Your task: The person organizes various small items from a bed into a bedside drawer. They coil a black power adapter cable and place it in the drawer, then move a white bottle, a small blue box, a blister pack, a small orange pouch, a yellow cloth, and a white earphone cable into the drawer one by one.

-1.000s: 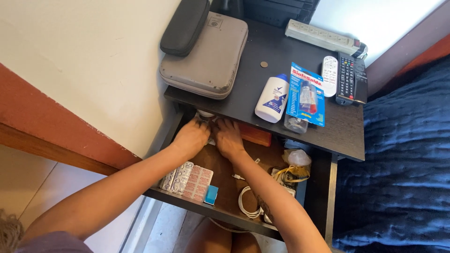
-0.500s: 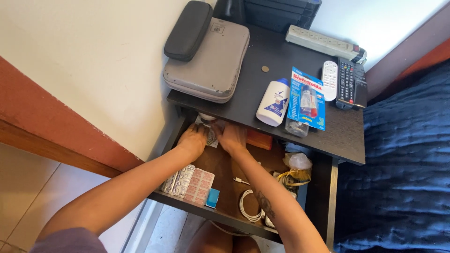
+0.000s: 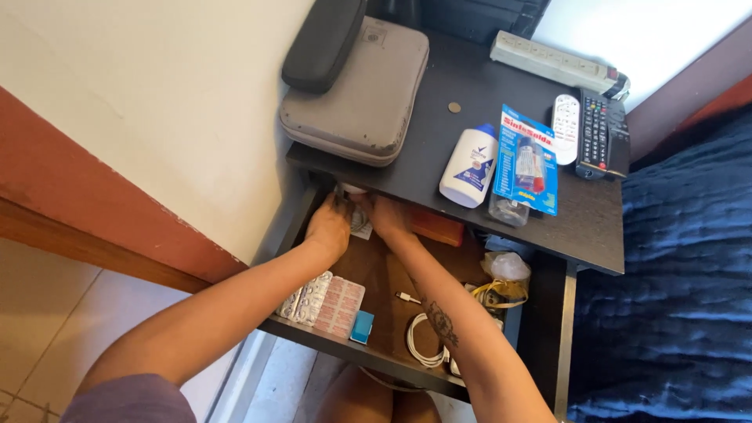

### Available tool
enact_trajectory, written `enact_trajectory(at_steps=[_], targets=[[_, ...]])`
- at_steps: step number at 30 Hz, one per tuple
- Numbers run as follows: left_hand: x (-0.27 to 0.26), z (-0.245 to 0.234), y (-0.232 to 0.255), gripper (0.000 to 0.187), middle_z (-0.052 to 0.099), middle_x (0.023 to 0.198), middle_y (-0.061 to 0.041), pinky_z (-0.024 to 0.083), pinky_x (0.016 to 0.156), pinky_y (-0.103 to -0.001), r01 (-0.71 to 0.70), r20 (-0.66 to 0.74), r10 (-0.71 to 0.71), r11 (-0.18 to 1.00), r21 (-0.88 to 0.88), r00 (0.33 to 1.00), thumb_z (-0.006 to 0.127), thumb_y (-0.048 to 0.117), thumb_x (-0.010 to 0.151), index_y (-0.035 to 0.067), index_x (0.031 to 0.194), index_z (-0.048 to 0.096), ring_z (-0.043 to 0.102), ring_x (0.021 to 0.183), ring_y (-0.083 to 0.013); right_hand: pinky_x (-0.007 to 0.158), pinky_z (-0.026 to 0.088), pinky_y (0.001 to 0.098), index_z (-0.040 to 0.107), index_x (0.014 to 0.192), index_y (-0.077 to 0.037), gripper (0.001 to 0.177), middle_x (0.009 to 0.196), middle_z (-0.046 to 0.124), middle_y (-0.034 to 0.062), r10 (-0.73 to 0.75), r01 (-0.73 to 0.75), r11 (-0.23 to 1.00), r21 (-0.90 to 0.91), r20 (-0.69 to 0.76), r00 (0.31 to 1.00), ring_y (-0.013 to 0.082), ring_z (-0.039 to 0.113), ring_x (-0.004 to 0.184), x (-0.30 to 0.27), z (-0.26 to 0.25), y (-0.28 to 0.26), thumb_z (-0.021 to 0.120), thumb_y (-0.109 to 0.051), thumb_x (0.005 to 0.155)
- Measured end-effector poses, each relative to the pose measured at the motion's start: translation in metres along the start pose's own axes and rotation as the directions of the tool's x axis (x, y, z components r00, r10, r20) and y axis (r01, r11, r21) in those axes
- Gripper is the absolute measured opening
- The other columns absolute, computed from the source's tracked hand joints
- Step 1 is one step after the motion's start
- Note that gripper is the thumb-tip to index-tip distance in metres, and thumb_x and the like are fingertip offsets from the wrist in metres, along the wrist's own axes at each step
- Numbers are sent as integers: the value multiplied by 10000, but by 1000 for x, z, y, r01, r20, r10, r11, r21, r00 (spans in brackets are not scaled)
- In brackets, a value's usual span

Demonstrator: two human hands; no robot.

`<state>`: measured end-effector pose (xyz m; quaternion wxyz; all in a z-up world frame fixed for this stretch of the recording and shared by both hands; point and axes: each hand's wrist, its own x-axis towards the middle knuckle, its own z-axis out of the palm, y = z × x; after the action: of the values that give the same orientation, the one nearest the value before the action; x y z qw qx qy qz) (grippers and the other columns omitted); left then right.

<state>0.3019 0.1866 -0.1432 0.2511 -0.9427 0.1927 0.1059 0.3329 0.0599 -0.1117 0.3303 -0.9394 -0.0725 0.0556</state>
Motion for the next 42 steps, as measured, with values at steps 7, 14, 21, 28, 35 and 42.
enact_trajectory(at_steps=[7, 14, 21, 28, 35, 42], targets=[[4, 8, -2, 493, 559, 1477, -129, 105, 1261, -496, 17, -118, -9, 998, 68, 993, 381, 263, 1040, 38, 1451, 535, 438, 1424, -287, 914, 558, 495, 709, 1137, -31, 456, 1058, 758, 194, -16, 6, 994, -107, -94, 995, 377, 702, 1075, -1, 0, -6, 571, -450, 1022], [13, 28, -10, 364, 709, 1138, -162, 275, 1186, -505, 12, -476, -19, 1000, -18, 880, 615, 249, 903, 37, 1185, 701, 632, 1169, -312, 1017, 530, 471, 680, 1227, -46, 547, 1200, 732, 183, -16, 16, 1000, -6, 48, 999, 332, 666, 1208, 2, 10, 23, 573, -530, 998], [-1, 27, -21, 111, 708, 846, -143, 413, 1001, -497, -104, -636, 55, 994, -40, 770, 694, 128, 809, 86, 898, 745, 682, 820, -283, 736, 580, 411, 648, 953, -76, 441, 875, 704, 130, -160, 160, 987, -16, -139, 977, 315, 725, 922, -23, 0, 48, 573, -502, 1035], [1, 8, -15, 161, 641, 623, -81, 453, 761, -421, -156, -585, 183, 983, 97, 790, 703, 62, 810, 123, 661, 720, 605, 602, -219, 783, 628, 469, 707, 1091, -181, 252, 1129, 673, 71, -625, 597, 698, -396, 72, 777, 342, 652, 1130, -25, 28, 78, 575, -378, 1007], [3, 2, -14, 203, 703, 668, -37, 451, 767, -421, -192, -493, 205, 978, 77, 845, 648, 79, 871, 177, 740, 769, 647, 667, -204, 814, 631, 441, 738, 1030, -202, 218, 1180, 696, 26, -551, 539, 748, -388, 90, 830, 306, 688, 1121, -11, 33, 69, 637, -382, 961], [20, 34, -1, 201, 707, 680, -48, 450, 799, -441, -195, -451, 200, 979, 58, 870, 650, 79, 872, 178, 743, 768, 651, 681, -205, 685, 594, 413, 728, 991, -192, 323, 925, 767, 38, -128, 101, 883, -458, -28, 991, 258, 762, 914, 3, 5, 49, 551, -461, 960]])
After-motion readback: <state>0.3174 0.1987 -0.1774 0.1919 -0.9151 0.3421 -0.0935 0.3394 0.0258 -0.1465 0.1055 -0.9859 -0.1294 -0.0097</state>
